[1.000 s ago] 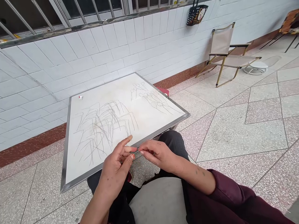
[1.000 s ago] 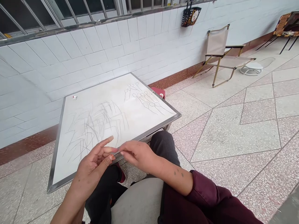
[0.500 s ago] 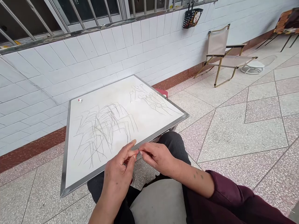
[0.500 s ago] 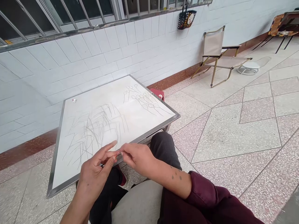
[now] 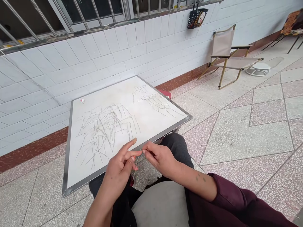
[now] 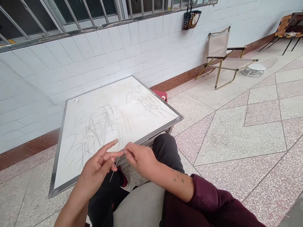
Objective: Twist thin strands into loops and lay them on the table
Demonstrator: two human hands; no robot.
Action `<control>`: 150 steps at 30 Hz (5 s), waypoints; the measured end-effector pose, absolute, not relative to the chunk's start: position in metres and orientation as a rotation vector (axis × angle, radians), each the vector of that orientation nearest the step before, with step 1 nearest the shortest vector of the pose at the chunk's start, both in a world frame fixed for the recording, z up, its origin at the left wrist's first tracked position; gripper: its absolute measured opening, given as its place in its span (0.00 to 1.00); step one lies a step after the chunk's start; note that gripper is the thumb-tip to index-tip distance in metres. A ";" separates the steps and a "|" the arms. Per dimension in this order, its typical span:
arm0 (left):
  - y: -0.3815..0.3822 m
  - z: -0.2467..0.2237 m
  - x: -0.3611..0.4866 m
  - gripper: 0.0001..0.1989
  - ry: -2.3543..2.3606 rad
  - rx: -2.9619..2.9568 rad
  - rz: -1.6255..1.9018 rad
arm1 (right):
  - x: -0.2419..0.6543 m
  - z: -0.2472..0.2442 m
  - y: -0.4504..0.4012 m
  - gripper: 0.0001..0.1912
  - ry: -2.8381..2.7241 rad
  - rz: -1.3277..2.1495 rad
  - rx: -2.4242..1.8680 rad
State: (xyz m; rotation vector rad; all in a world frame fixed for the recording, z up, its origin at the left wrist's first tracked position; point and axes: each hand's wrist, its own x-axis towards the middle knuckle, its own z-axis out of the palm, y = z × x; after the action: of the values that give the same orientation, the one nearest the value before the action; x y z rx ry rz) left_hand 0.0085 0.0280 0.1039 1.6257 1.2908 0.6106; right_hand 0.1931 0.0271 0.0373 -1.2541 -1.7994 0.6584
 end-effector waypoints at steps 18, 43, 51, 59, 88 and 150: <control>0.027 0.088 0.026 0.23 1.333 1.554 0.902 | 0.191 0.043 0.023 0.06 -1.797 0.668 -1.279; 0.026 0.100 0.024 0.23 1.496 1.511 0.965 | 0.185 0.029 0.025 0.08 -1.785 0.827 -1.117; 0.026 0.101 0.022 0.25 1.465 1.507 0.902 | 0.183 0.028 0.024 0.06 -1.902 0.667 -1.048; 0.025 0.102 0.025 0.22 1.486 1.527 0.927 | 0.186 0.025 0.026 0.11 -2.001 0.487 -0.987; 0.031 0.100 0.022 0.23 1.491 1.440 0.969 | 0.183 0.030 0.024 0.06 -1.706 0.928 -1.139; 0.031 0.094 0.016 0.20 1.263 1.386 0.997 | 0.179 0.035 0.018 0.08 -1.547 1.126 -0.969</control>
State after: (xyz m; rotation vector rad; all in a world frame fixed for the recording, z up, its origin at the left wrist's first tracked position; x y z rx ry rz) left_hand 0.0162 0.0309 0.0945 1.3858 1.2635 0.9969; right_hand 0.1794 0.0178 0.0345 -0.9690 -1.5467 1.1265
